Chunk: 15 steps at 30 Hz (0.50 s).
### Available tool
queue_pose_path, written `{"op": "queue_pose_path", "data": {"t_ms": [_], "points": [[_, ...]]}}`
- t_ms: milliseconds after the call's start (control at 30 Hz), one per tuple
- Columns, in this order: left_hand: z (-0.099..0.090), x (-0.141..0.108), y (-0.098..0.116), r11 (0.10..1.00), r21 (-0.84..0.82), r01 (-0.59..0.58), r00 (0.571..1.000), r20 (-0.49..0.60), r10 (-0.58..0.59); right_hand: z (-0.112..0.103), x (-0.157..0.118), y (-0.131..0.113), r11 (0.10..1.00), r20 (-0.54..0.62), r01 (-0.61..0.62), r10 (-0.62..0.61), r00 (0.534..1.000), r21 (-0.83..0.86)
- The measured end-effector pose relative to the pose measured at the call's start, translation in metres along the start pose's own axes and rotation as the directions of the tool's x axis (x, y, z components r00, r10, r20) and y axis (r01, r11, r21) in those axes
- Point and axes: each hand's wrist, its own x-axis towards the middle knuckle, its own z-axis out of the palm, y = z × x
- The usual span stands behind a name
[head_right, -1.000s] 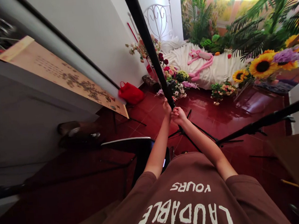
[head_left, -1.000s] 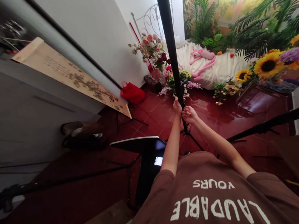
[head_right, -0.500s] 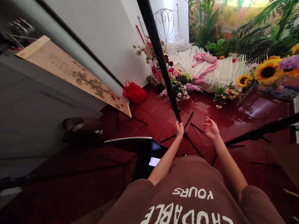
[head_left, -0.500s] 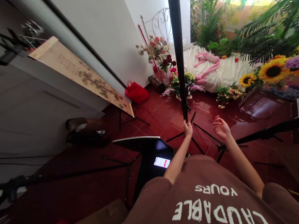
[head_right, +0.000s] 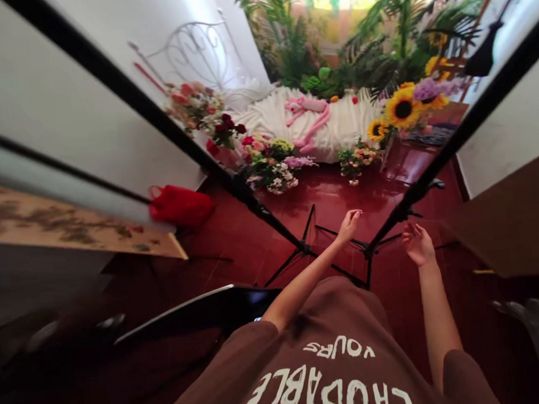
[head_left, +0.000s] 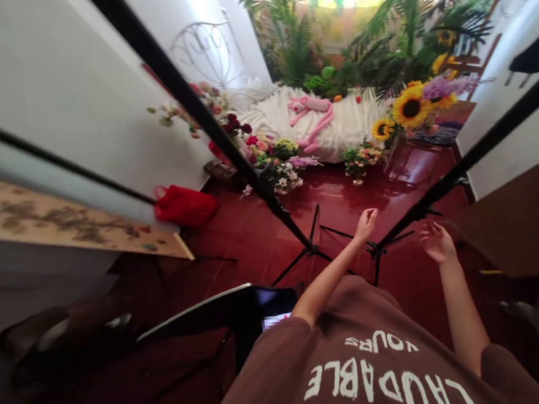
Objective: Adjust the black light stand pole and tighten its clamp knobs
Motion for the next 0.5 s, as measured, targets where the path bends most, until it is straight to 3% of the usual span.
{"op": "queue_pose_path", "data": {"t_ms": [133, 233, 367, 500], "points": [[0.064, 0.015, 0.040, 0.981, -0.139, -0.136, 0.943, 0.284, 0.171, 0.011, -0.015, -0.012, 0.997, 0.032, -0.078, 0.077, 0.997, 0.017], [0.099, 0.022, 0.056, 0.978, -0.135, -0.158, 0.902, 0.384, 0.199, 0.022, -0.020, -0.021, 0.988, 0.202, -0.124, 0.103, 0.974, 0.095], [0.120, 0.029, 0.056, 0.972, -0.034, -0.231, 0.902, 0.366, 0.227, 0.027, -0.014, -0.036, 0.965, 0.432, -0.159, 0.054, 0.900, 0.209], [0.124, 0.032, 0.048, 0.969, 0.010, -0.248, 0.907, 0.355, 0.229, 0.022, 0.001, -0.047, 0.980, 0.428, -0.190, 0.148, 0.892, 0.058]]}}
